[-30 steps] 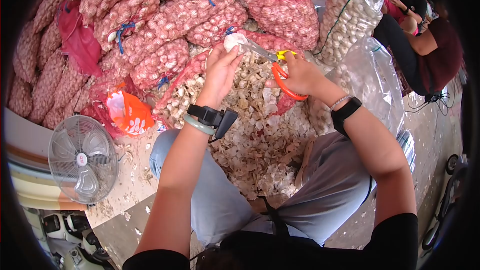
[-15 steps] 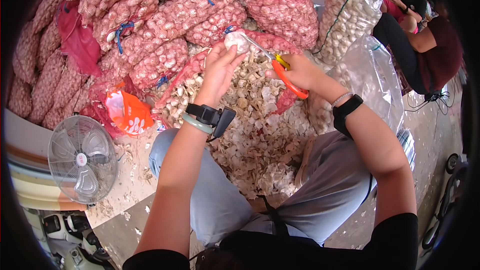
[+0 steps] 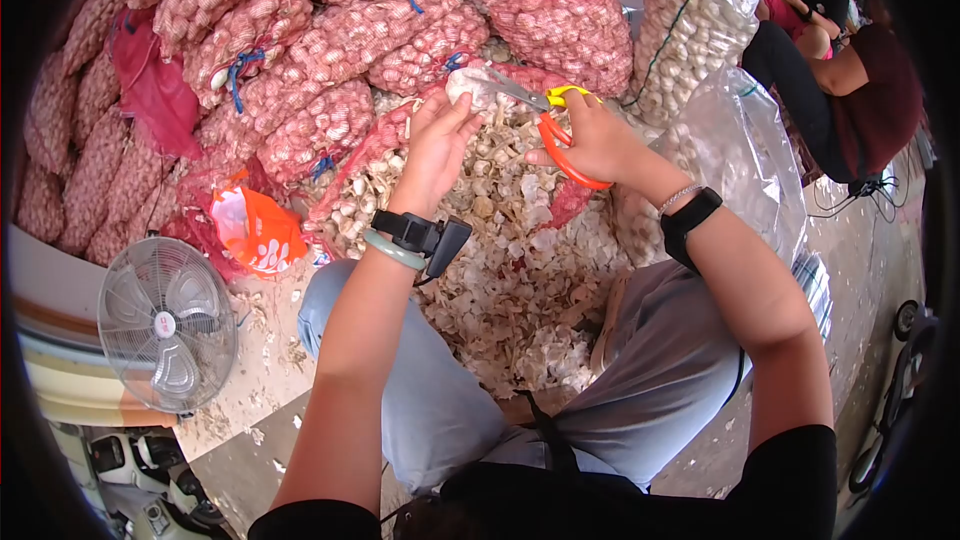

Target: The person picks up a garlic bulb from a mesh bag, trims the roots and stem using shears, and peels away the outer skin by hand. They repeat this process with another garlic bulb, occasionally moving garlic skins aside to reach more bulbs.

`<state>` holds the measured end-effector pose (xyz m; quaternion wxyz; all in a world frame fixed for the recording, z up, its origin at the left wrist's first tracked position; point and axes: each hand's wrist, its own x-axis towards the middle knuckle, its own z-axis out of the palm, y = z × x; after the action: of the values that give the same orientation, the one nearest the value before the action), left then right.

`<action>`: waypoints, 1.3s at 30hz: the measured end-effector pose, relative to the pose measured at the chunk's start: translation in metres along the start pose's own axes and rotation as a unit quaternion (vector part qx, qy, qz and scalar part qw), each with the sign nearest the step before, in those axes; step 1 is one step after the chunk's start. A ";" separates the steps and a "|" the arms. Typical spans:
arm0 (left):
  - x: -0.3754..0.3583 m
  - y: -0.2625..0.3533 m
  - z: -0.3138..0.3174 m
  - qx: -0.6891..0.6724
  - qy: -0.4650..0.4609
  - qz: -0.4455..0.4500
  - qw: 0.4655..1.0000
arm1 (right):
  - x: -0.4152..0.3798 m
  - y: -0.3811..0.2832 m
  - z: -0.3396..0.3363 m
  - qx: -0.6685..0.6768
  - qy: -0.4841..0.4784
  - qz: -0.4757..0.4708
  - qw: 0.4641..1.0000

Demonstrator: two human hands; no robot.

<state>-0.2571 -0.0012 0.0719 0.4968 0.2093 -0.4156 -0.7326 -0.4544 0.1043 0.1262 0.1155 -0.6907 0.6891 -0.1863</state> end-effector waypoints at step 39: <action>-0.006 0.018 0.007 -0.015 -0.050 0.074 0.996 | 0.009 0.013 -0.002 -0.035 0.054 0.088 0.994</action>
<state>-0.2498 0.0045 0.0899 0.5315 0.1334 -0.4431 -0.7095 -0.4676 0.0952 0.1237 0.0698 -0.6196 0.7587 -0.1887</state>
